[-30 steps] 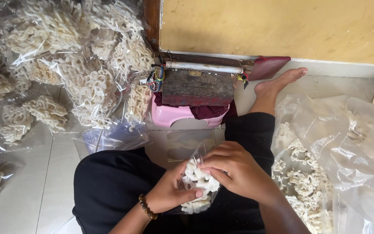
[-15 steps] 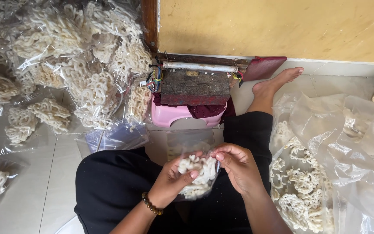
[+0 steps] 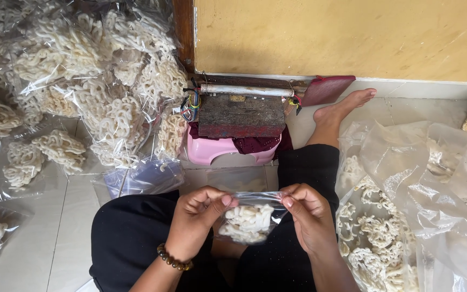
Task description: The person sits on the floor and packs white noodle blocks into clear plastic bags. They pick up portions of noodles, place them into bags, and set the filled bags aside.
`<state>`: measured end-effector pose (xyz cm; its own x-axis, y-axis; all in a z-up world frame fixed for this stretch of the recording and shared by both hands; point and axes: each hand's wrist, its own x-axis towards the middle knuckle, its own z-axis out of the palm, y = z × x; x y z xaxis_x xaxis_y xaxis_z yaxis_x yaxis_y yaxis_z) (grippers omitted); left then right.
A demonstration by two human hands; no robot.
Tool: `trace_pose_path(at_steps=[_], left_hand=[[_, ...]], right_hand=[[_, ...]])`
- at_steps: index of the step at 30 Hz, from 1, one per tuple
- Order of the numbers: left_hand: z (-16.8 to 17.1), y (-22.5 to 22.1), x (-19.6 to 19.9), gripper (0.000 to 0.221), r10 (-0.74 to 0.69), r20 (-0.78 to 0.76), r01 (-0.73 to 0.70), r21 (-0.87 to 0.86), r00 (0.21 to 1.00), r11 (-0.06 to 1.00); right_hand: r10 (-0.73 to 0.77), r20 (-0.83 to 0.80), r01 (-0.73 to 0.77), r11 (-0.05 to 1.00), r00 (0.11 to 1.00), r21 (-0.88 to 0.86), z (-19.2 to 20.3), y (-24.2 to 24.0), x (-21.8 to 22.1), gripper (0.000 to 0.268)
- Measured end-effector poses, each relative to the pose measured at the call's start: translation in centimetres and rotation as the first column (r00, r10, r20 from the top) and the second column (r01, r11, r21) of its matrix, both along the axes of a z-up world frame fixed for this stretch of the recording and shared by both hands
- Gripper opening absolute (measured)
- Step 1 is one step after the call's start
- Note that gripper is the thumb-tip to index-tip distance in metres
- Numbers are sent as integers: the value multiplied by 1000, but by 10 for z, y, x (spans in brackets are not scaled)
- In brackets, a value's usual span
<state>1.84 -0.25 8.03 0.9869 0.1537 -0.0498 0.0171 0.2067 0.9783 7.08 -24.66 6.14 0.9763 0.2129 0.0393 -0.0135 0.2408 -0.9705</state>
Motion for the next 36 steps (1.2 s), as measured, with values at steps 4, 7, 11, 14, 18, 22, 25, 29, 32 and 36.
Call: trace_pose_path(at_steps=[4,7,11,14,18,22,25,29,32,36], left_hand=[[-14,4,0,14,68,54,-65,-47,996,997],[3,5,-3,20,59,132,-80,162,990,984],[5,9,3,22,16,134,-40,182,991,983],[5,12,11,28,4,117,-37,278,993,960],[4,24,37,17,-189,389,-171,722,902,671],[-1,30,77,21,-270,279,-60,790,921,610],[-20,17,118,14,-169,303,8,468,938,884],[-36,6,171,9,34,155,-48,86,987,995],[-54,2,200,8,210,97,-189,-188,973,964],[-70,-1,213,11,322,-39,-311,-389,946,867]], right_hand=[[-47,198,66,994,979,-90,14,3,0,11],[86,258,27,914,962,-406,32,-5,0,17],[127,269,2,901,955,-434,39,-1,0,12],[110,308,71,850,945,-521,39,2,4,11],[287,512,197,689,810,-698,46,10,24,13],[230,443,144,735,867,-663,38,11,67,15],[-45,58,44,999,997,19,-12,22,119,9],[-99,-171,130,974,980,185,-17,56,174,13],[-183,-235,223,962,955,159,-30,71,192,11],[-266,-282,312,941,922,131,-36,80,199,9]])
